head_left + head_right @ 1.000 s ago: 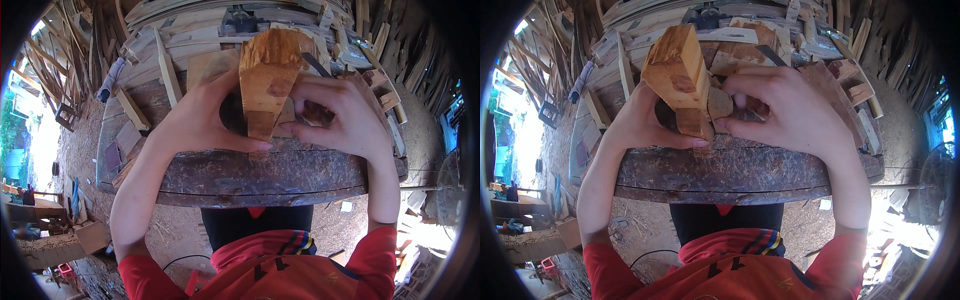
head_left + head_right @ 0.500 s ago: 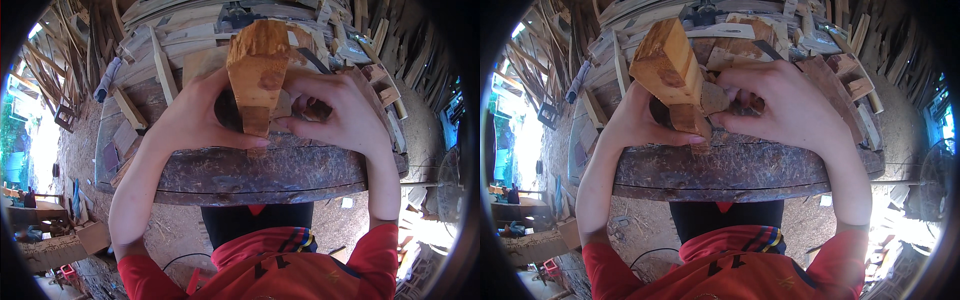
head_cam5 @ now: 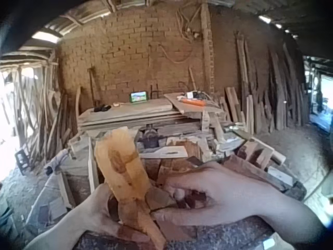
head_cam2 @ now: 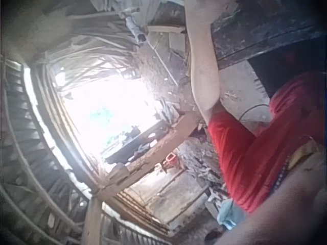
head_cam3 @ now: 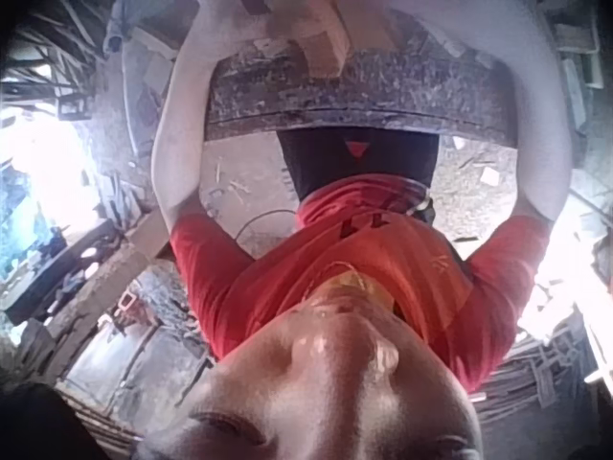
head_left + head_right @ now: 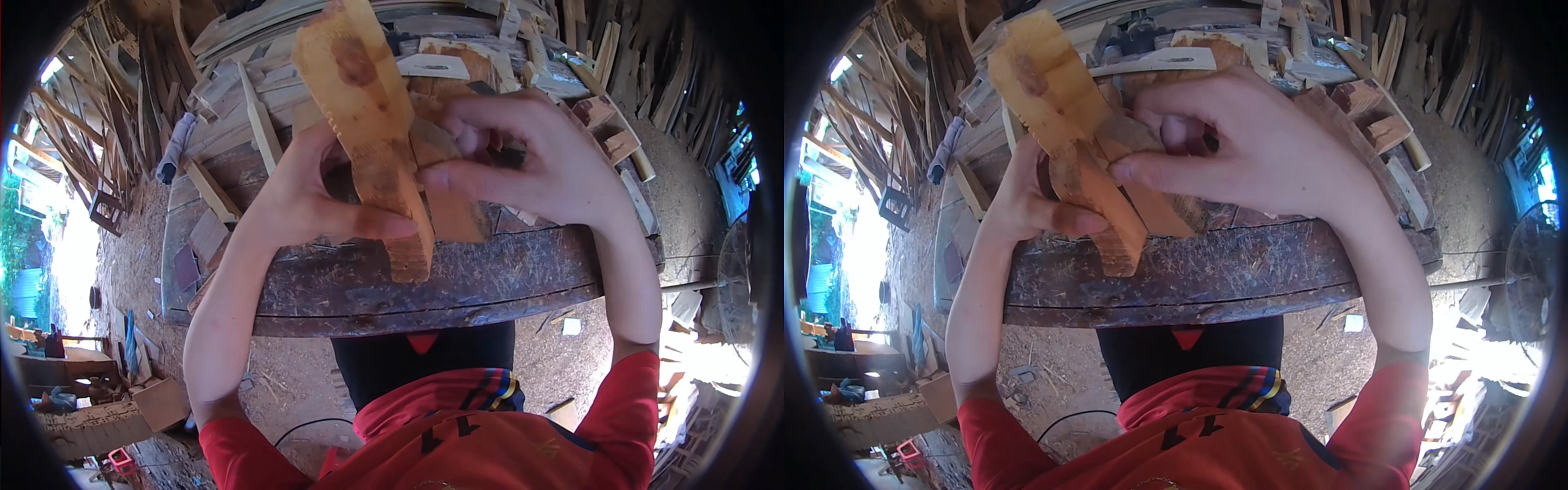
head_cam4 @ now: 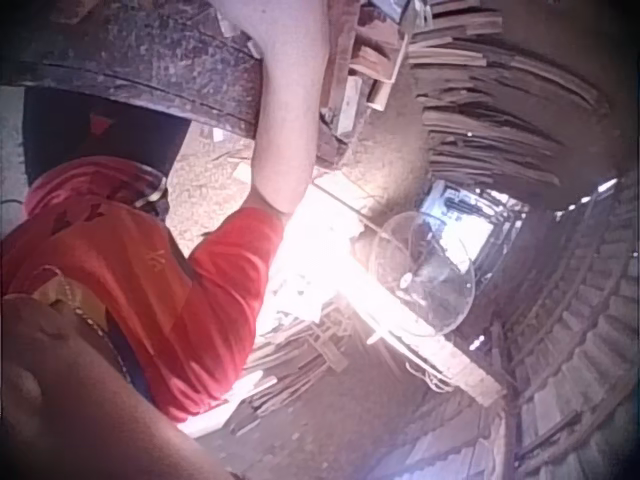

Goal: Carving and fitting small wooden pieces together at a workbench.

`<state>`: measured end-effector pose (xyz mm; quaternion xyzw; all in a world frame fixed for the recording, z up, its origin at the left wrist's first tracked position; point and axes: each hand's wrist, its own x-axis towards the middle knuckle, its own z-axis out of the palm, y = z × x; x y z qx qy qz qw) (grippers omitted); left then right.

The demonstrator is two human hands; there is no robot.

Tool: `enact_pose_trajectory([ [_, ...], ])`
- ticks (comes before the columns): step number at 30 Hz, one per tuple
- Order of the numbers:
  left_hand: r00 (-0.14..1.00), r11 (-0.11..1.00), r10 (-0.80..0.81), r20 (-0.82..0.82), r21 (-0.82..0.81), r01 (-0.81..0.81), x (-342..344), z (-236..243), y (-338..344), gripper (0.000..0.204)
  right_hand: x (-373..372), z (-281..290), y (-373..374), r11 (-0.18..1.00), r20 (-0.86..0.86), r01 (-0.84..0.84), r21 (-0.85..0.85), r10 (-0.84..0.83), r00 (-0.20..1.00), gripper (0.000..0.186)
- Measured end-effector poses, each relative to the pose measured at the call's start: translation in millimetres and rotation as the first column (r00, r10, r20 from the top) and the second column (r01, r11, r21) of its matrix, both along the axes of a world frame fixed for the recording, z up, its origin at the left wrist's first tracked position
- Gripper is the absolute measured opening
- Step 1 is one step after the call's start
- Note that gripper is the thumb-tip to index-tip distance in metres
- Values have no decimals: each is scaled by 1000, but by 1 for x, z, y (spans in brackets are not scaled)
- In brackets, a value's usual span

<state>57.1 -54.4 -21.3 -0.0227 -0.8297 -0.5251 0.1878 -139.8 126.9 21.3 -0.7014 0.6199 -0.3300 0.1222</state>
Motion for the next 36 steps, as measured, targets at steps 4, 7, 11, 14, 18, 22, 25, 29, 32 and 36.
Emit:
enact_pose_trajectory([
  [4,982,902,-181,54,406,144,2,3,-8,74,4,18,-14,998,79,-51,40,47,996,33],
  [7,981,854,-173,-92,481,196,4,-7,-12,72,15,41,-31,992,122,-48,116,34,992,48],
  [11,929,633,-191,-316,684,362,-3,-13,-20,75,8,47,-73,961,87,-184,-206,205,975,40],
  [14,927,584,-111,-358,731,352,-1,-10,-28,73,21,110,-88,864,34,-204,461,212,977,58],
  [18,882,378,-143,-449,799,468,0,-14,-49,70,61,92,-85,990,-189,-131,-45,121,975,50],
  [22,891,260,-78,-446,854,450,-1,-5,-41,67,35,117,-110,894,111,-270,357,247,963,48],
  [25,915,285,-1,-403,877,387,5,-6,-44,69,36,100,-133,924,106,-180,338,152,983,48],
  [29,909,291,-50,-414,865,409,-1,-3,-40,70,53,115,-98,948,34,-41,315,32,999,48],
  [32,891,290,-106,-441,844,452,0,-11,-46,71,60,107,-114,942,33,-24,336,13,999,51],
  [36,947,496,-31,-319,818,292,6,-3,-33,74,46,98,-106,887,-39,182,423,-183,982,60],
])
